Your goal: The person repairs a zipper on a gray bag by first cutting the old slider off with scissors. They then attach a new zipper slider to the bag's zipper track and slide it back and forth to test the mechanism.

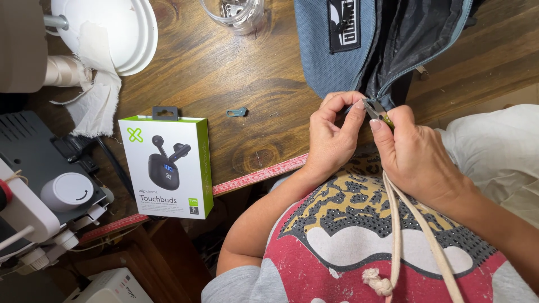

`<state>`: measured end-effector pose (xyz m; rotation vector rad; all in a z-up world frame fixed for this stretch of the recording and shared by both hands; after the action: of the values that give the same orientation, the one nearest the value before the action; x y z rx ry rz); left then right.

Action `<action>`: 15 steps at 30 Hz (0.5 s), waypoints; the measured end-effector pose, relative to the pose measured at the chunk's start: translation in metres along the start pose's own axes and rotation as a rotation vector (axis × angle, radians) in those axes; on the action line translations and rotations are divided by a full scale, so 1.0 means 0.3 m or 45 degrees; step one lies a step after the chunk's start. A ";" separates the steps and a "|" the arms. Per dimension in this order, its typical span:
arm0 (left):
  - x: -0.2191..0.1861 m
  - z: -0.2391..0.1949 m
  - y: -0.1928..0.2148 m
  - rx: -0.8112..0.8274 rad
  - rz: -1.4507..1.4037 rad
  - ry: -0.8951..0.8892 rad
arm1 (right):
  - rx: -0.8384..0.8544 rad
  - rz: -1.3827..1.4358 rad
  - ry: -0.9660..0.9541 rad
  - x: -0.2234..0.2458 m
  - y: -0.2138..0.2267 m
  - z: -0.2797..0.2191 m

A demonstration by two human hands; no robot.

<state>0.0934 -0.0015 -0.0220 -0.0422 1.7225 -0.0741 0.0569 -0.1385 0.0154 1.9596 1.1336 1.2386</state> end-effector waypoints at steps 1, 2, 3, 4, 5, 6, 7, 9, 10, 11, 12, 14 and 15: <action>0.000 0.001 0.002 -0.002 0.001 -0.001 | 0.000 0.000 0.002 0.002 -0.004 0.002; 0.000 0.001 0.003 0.002 -0.010 -0.001 | -0.018 0.024 0.002 0.003 -0.003 0.004; 0.001 0.001 0.005 0.006 -0.021 -0.001 | -0.037 0.048 0.001 0.005 -0.003 0.006; -0.001 0.001 0.008 0.004 -0.021 0.000 | -0.034 0.048 0.003 0.005 -0.013 0.008; -0.004 0.001 0.009 0.009 -0.036 0.001 | -0.057 0.084 0.016 0.007 -0.015 0.008; -0.007 0.005 0.008 0.016 -0.052 0.000 | -0.082 0.118 0.030 0.009 -0.015 0.011; -0.011 0.006 0.010 0.015 -0.053 -0.001 | -0.082 0.117 0.031 0.013 -0.019 0.013; -0.024 0.001 0.012 0.021 -0.063 -0.021 | -0.148 0.239 0.041 0.021 -0.008 0.010; -0.024 0.000 0.013 0.019 -0.063 -0.022 | -0.147 0.239 0.043 0.022 -0.013 0.012; -0.025 -0.002 0.015 0.014 -0.067 -0.027 | -0.167 0.278 0.044 0.021 -0.012 0.013; -0.025 -0.006 0.016 0.011 -0.071 -0.031 | -0.188 0.316 0.044 0.020 -0.012 0.012; -0.020 -0.011 0.021 0.006 -0.027 -0.056 | -0.198 0.284 0.056 0.018 -0.008 0.014; -0.020 -0.014 0.024 0.001 0.017 -0.080 | -0.209 0.252 0.068 0.019 -0.005 0.014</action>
<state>0.0901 0.0062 -0.0160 -0.0319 1.6595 -0.0633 0.0614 -0.1329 0.0149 1.9606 0.8486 1.4459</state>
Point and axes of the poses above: each hand's wrist, its own z-axis towards the middle knuckle, its own y-axis out of the back of the hand, x = y × z, the point moved 10 cm from there along z, towards the middle knuckle, and after that the axes turned 5 degrees about -y, right-handed, at the moved point
